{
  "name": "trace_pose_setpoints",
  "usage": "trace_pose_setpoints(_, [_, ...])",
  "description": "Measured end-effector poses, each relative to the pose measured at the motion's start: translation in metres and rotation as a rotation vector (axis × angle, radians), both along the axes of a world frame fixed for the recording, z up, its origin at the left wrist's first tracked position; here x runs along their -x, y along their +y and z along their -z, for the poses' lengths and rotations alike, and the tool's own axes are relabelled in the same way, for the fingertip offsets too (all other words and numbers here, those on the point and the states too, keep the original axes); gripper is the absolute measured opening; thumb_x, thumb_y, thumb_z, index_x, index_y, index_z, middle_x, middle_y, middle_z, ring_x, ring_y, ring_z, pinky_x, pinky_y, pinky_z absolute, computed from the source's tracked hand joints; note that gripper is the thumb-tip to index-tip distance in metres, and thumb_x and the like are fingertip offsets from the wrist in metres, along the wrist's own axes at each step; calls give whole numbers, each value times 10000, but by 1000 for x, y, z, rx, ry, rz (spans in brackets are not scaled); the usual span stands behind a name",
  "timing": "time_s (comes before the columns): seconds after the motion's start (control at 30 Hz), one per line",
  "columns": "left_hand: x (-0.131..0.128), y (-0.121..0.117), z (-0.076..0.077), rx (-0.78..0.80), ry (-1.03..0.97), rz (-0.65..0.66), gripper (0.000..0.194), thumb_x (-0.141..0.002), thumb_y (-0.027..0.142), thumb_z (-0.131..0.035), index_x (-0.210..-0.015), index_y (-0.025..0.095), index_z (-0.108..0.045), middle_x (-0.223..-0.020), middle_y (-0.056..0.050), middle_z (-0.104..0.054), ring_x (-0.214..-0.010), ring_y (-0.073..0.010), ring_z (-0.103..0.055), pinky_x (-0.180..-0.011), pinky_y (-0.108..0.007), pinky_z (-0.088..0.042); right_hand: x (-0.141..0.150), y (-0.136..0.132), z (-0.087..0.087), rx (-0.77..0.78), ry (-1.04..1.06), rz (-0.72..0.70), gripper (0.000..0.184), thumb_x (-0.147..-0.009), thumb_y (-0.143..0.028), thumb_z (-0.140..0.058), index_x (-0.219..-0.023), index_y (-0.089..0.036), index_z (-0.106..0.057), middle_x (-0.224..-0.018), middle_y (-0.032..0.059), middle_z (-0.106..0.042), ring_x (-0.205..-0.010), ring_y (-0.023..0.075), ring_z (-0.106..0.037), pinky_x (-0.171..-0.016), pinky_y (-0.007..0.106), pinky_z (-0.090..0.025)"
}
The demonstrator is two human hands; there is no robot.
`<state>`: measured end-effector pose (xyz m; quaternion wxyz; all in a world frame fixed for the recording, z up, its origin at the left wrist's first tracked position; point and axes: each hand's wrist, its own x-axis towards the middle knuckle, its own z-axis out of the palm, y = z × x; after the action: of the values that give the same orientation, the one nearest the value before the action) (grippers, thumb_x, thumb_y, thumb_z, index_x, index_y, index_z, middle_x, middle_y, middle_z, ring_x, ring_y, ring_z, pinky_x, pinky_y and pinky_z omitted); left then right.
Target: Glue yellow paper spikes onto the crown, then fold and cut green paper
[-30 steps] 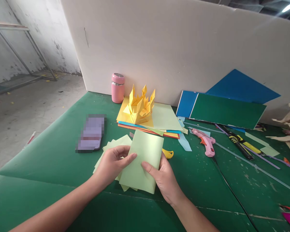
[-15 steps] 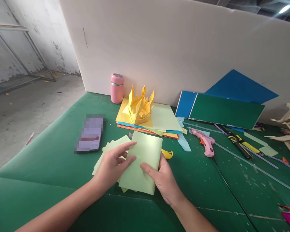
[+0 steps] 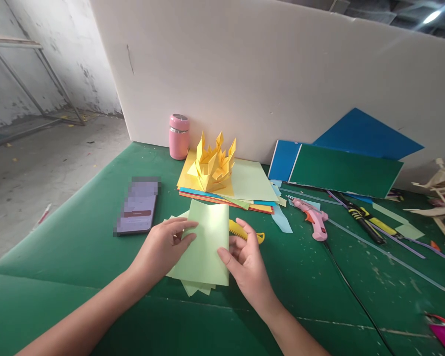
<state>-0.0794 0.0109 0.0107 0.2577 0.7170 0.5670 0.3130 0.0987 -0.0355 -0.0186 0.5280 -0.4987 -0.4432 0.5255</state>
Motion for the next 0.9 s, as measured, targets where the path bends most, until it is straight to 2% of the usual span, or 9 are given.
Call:
trace_pose_setpoints(0.07, [2, 2, -1, 3, 53, 1, 307, -745, 347, -546, -929, 219, -757, -1024, -93, -719, -522, -135, -547, -639, -303, -522, -3, -1, 3, -186, -294, 81, 636, -808, -389, -632, -1350, -260, -323, -1050, 80, -627, -820, 207, -618, -694, 368, -537])
trace_pose_setpoints(0.13, [4, 2, -1, -3, 86, 9, 320, -754, 343, -527, -936, 210, -753, -1005, -95, -720, -534, -144, -560, -653, -302, -518, -6, -2, 3, -380, -578, 108, 485, -839, -345, -599, -1292, -258, -448, -1160, 103, -596, -930, 233, -591, -786, 410, -517])
trace_pose_setpoints(0.2, [4, 2, -2, -11, 100, 17, 314, -750, 332, -520, -925, 210, -751, -959, -81, -723, -530, -145, -553, -641, -294, -513, -9, -2, 0, -529, -761, 37, 330, -878, -290, -550, -1207, -267, -558, -1198, 91, -601, -1049, 257, -561, -889, 445, -476])
trace_pose_setpoints(0.27, [4, 2, -2, -11, 112, 20, 300, -743, 319, -523, -910, 213, -749, -906, -63, -722, -519, -142, -537, -633, -288, -508, -9, -2, -4, -612, -850, -85, 269, -910, -238, -494, -1145, -277, -620, -1183, 69, -631, -1099, 258, -551, -929, 453, -456])
trace_pose_setpoints(0.37, [4, 3, -3, 9, 130, 20, 292, -738, 306, -528, -906, 207, -746, -862, -54, -716, -538, -154, -546, -635, -287, -502, -6, -1, -7, -656, -909, -206, 282, -916, -189, -472, -1126, -263, -645, -1187, 61, -651, -1129, 261, -551, -935, 466, -456])
trace_pose_setpoints(0.47, [5, 4, -2, 31, 155, 23, 293, -739, 298, -529, -912, 202, -745, -875, -62, -721, -561, -172, -564, -641, -299, -502, -5, 0, -6, -654, -954, -253, 281, -909, -168, -476, -1119, -237, -648, -1190, 69, -661, -1166, 277, -541, -944, 490, -450])
trace_pose_setpoints(0.67, [5, 4, 0, 32, 207, 32, 267, -738, 285, -534, -883, 225, -749, -862, -65, -734, -665, -223, -628, -690, -315, -518, -5, 0, -5, -679, -996, -288, 287, -911, -140, -452, -1088, -228, -660, -1150, 78, -683, -1157, 278, -562, -937, 494, -461])
trace_pose_setpoints(0.9, [4, 0, 5, -18, 244, 75, 319, -774, 271, -470, -935, 190, -733, -1030, -109, -720, -861, -277, -669, -812, -365, -514, -4, 1, -8, -675, -1009, -307, 257, -903, -132, -462, -1035, -223, -663, -1068, 75, -697, -1035, 252, -601, -855, 435, -483])
